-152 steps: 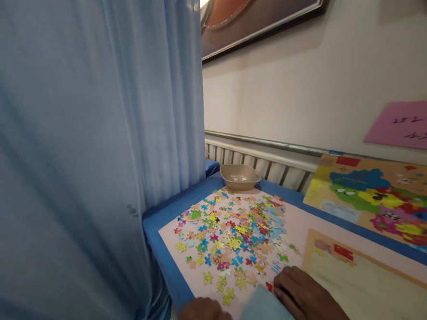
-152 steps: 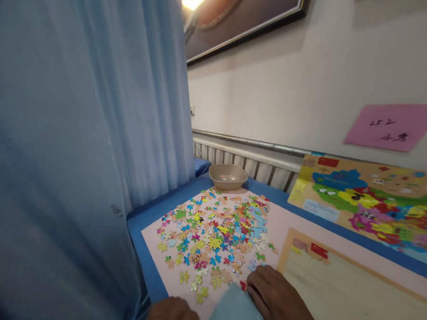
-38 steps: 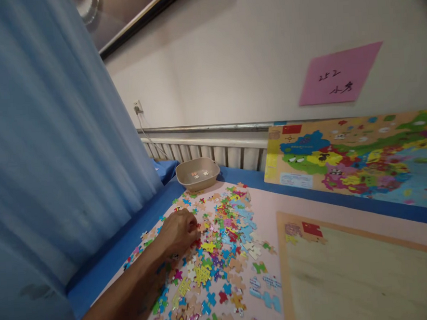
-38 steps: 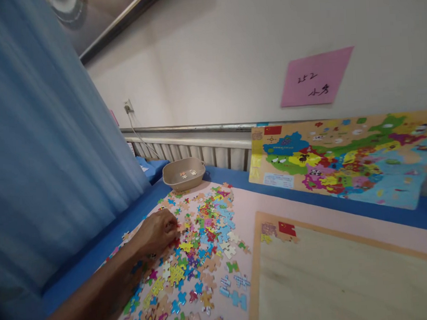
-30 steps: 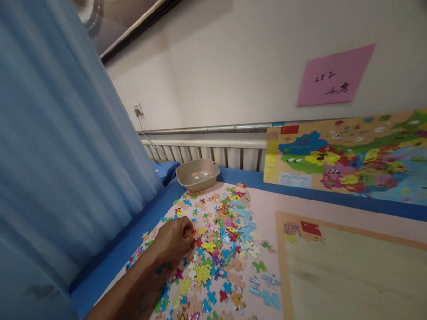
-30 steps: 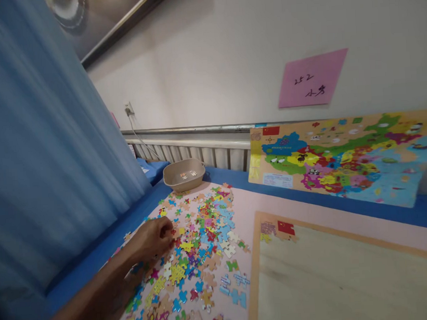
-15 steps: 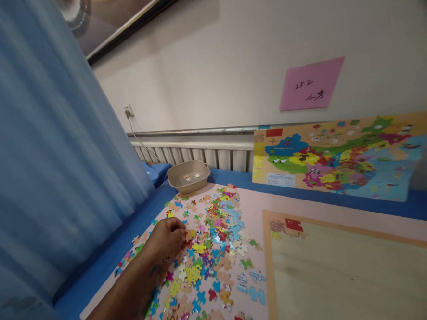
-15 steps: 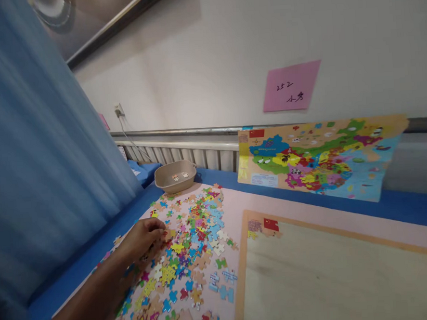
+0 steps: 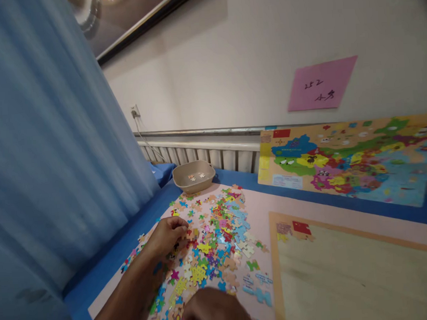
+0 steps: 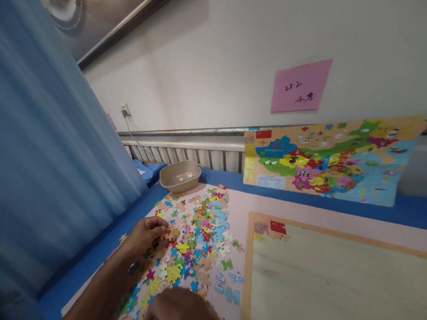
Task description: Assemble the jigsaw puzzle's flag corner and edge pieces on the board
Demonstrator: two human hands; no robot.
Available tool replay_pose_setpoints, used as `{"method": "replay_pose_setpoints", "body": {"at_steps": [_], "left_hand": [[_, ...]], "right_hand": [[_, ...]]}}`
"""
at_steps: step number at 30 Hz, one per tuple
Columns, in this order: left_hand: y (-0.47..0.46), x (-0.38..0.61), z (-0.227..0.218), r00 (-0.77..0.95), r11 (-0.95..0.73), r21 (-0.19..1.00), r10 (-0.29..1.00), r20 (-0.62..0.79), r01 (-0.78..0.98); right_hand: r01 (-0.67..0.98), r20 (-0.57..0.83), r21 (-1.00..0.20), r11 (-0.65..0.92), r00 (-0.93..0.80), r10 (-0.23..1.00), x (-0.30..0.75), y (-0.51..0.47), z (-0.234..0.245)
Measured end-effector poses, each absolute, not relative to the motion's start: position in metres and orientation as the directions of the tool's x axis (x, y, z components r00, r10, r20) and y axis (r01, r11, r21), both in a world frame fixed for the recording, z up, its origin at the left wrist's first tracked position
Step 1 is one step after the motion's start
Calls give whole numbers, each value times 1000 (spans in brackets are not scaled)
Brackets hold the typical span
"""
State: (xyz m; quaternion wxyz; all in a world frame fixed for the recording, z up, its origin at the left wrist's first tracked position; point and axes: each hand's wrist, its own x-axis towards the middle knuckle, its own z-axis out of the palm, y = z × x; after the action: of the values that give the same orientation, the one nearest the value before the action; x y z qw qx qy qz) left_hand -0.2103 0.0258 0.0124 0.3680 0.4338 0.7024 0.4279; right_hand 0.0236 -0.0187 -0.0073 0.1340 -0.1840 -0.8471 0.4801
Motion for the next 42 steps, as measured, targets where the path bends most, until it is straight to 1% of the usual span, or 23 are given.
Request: {"method": "replay_pose_setpoints", "body": {"at_steps": [2,4,6,8,9,11,13,14,16,18,25,28,31,36,40,42], "left_hand": [[22,-210,19,-346,236,920,930,-121,313],[16,-205,27,-326,217,919,940,-105,329],[8,-196,38,-295,200,916,951,-96,347],[1,-186,48,-260,201,898,960,-101,393],[-2,-181,52,-221,195,886,969,-108,421],[-7,-172,58,-152,188,881,979,-133,435],[-9,-165,61,-104,194,880,981,-165,434],[-9,-162,60,-92,202,879,979,-180,431],[-7,-157,57,-86,226,879,974,-210,421],[-5,-155,51,-98,251,882,968,-232,398],[0,-152,34,-177,345,892,936,-305,292],[0,-151,29,-166,365,901,928,-333,236],[0,-148,22,-130,330,926,942,-310,185],[-2,-144,13,-119,307,944,949,-293,123],[-1,-145,5,-103,257,956,964,-244,140],[-1,-147,2,-88,234,958,971,-222,165]], "right_hand": [[217,159,-844,491,-772,616,26,-1,-1],[222,235,-860,459,-627,743,31,13,5],[201,242,-899,389,-512,824,36,23,11],[161,215,-937,309,-430,877,39,29,14],[138,182,-956,258,-411,893,38,31,15],[66,50,-995,80,-370,928,36,36,15],[-41,-93,-992,-118,-384,918,33,38,13],[-92,-142,-976,-196,-409,902,31,39,11],[-163,-192,-941,-297,-463,865,27,38,7],[-181,-226,-917,-355,-498,837,24,37,3],[-122,-315,-905,-409,-456,833,22,37,3],[-111,-331,-905,-412,-428,841,22,38,3],[-103,-323,-914,-393,-403,856,19,39,-2],[-109,-275,-935,-337,-377,884,10,43,-22],[-63,-272,-949,-310,-339,901,5,45,-39],[-56,-266,-951,-304,-352,897,5,46,-43]]}}
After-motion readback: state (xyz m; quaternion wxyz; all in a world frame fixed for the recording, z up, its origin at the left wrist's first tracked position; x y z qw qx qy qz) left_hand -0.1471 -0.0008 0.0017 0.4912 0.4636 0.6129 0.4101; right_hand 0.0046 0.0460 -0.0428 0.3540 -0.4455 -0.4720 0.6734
